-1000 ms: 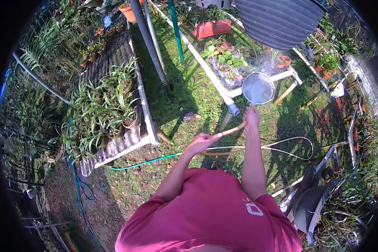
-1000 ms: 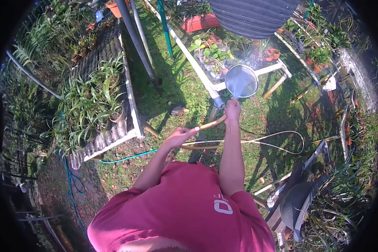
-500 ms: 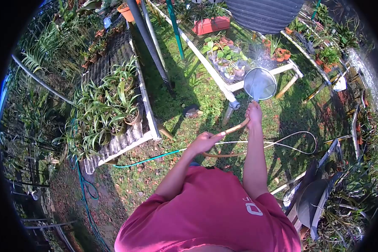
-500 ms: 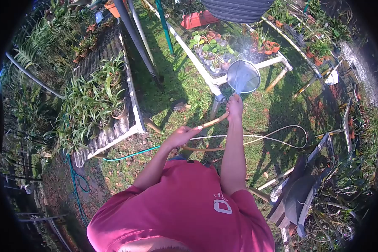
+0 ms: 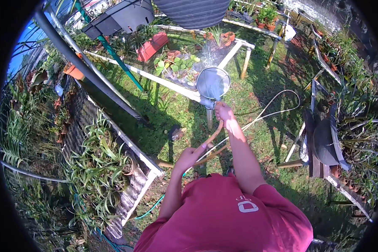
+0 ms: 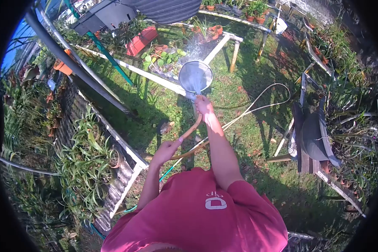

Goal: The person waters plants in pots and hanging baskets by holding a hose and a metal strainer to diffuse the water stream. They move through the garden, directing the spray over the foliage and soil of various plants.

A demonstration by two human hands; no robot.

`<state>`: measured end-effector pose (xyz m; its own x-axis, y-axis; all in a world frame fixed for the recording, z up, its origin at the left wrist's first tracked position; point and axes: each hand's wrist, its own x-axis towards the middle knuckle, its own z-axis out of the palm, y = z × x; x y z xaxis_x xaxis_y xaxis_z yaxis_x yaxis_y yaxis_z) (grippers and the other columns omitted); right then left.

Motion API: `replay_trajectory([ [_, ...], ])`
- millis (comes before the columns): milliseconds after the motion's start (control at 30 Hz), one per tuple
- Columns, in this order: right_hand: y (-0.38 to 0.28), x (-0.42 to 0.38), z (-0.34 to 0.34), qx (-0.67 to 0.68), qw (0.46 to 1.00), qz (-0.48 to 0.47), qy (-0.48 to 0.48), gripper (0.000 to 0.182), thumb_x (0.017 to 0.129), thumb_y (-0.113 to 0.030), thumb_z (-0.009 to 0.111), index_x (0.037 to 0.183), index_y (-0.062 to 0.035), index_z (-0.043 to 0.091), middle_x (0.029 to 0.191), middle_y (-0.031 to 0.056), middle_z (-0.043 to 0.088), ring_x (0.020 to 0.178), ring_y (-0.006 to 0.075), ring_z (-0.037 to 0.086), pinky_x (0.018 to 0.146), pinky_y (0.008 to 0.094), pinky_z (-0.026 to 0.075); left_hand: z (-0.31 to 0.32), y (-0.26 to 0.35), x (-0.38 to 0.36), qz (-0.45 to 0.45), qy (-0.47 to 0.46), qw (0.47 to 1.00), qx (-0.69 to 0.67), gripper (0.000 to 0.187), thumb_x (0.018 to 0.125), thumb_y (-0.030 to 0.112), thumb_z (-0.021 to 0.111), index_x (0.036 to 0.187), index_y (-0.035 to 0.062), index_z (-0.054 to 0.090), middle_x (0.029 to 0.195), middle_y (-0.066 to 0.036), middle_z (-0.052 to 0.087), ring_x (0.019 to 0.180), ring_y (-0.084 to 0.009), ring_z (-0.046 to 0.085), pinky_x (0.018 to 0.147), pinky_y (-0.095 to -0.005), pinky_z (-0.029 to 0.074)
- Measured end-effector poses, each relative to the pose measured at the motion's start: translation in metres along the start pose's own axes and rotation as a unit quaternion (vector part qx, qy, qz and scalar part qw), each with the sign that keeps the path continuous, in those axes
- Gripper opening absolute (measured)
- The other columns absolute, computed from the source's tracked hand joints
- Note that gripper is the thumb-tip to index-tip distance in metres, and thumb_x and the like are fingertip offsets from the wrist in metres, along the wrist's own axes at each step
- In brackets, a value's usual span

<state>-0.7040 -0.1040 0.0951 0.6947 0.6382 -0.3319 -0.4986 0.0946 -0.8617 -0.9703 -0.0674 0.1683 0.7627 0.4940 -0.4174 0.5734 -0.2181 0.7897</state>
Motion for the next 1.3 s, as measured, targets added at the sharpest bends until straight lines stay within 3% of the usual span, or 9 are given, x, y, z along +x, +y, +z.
replay_trajectory([
  [133,0.006,-0.027,0.039,0.046,0.997,-0.033,0.048,0.028,0.087,-0.009,0.055,0.116,-0.0063,0.053,0.066,-0.0028,0.047,0.047,0.0074,0.044,0.04,0.023,0.035,-0.032,-0.03,-0.008,0.014,0.006,1.0,-0.025,0.066,0.091,0.058,0.057,0.051,0.0071,0.045,0.052,0.006,0.035,0.051,-0.0077,0.032,0.046,-0.0296,0.023],
  [233,0.028,-0.029,0.047,0.122,0.988,-0.055,0.073,0.018,0.086,-0.007,0.055,0.104,-0.0086,0.052,0.064,-0.0028,0.047,0.044,0.0079,0.042,0.037,0.0238,0.033,-0.05,-0.041,-0.014,0.006,-0.032,0.999,-0.032,0.062,0.092,0.056,0.057,0.053,0.0098,0.043,0.053,0.007,0.035,0.052,-0.0062,0.031,0.047,-0.0285,0.022],
  [267,0.037,-0.028,0.046,0.131,0.986,-0.082,0.06,0.014,0.09,-0.004,0.049,0.103,-0.0072,0.052,0.065,-0.0026,0.047,0.045,0.0079,0.04,0.037,0.023,0.032,-0.055,-0.047,-0.014,0.006,-0.041,0.999,-0.03,0.062,0.092,0.056,0.057,0.053,0.0101,0.042,0.053,0.007,0.035,0.052,-0.006,0.031,0.047,-0.0283,0.022],
  [500,0.026,-0.104,0.021,0.129,0.961,-0.105,0.221,0.01,0.091,-0.007,0.051,0.101,-0.0087,0.053,0.063,-0.0044,0.046,0.045,0.007,0.039,0.039,0.0236,0.031,-0.047,-0.055,-0.016,0.057,-0.147,0.986,0.053,0.063,0.094,0.057,0.053,0.055,0.0079,0.045,0.054,0.005,0.036,0.052,-0.0075,0.034,0.049,-0.029,0.026],
  [700,0.017,-0.177,-0.042,0.129,0.875,-0.187,0.427,0.013,0.093,-0.007,0.054,0.106,-0.0093,0.055,0.061,-0.0051,0.047,0.044,0.0065,0.038,0.039,0.0243,0.03,-0.007,-0.042,-0.015,0.213,-0.212,0.95,0.088,0.052,0.098,0.045,0.053,0.07,0.0007,0.052,0.059,0.003,0.038,0.057,-0.0094,0.036,0.051,-0.0315,0.03],
  [833,0.003,-0.237,-0.093,0.155,0.823,-0.286,0.465,0.014,0.093,-0.006,0.054,0.106,-0.011,0.053,0.06,-0.0062,0.043,0.043,0.0053,0.036,0.039,0.0222,0.029,0.04,-0.027,-0.012,0.287,-0.316,0.904,0.007,0.04,0.099,0.031,0.056,0.073,0.0005,0.055,0.058,0.002,0.038,0.055,-0.0076,0.035,0.049,-0.03,0.03],
  [967,-0.015,-0.29,-0.131,0.129,0.764,-0.359,0.521,0.014,0.094,-0.007,0.055,0.107,-0.0115,0.052,0.062,-0.0063,0.044,0.046,0.0046,0.037,0.039,0.0217,0.03,0.088,-0.009,-0.022,0.299,-0.351,0.887,0.008,0.039,0.1,0.031,0.055,0.075,0.0004,0.055,0.057,0.002,0.038,0.054,-0.0076,0.036,0.048,-0.0307,0.029],
  [1133,-0.017,-0.35,-0.156,0.155,0.765,-0.353,0.517,0.018,0.094,-0.006,0.053,0.111,-0.0104,0.055,0.063,-0.006,0.045,0.047,0.0044,0.038,0.04,0.021,0.03,0.118,0.014,-0.049,0.366,-0.367,0.853,0.054,0.046,0.1,0.035,0.053,0.069,0.0011,0.049,0.055,-0.004,0.035,0.051,-0.011,0.033,0.046,-0.0341,0.027],
  [1300,0.002,-0.377,-0.173,0.147,0.783,-0.309,0.52,0.014,0.094,-0.008,0.053,0.108,-0.0106,0.054,0.062,-0.0057,0.044,0.043,0.0046,0.037,0.037,0.0216,0.029,0.138,0.003,-0.066,0.362,-0.383,0.847,0.072,0.046,0.1,0.035,0.053,0.069,0.0012,0.049,0.054,-0.005,0.034,0.051,-0.0116,0.033,0.046,-0.0344,0.028],
])
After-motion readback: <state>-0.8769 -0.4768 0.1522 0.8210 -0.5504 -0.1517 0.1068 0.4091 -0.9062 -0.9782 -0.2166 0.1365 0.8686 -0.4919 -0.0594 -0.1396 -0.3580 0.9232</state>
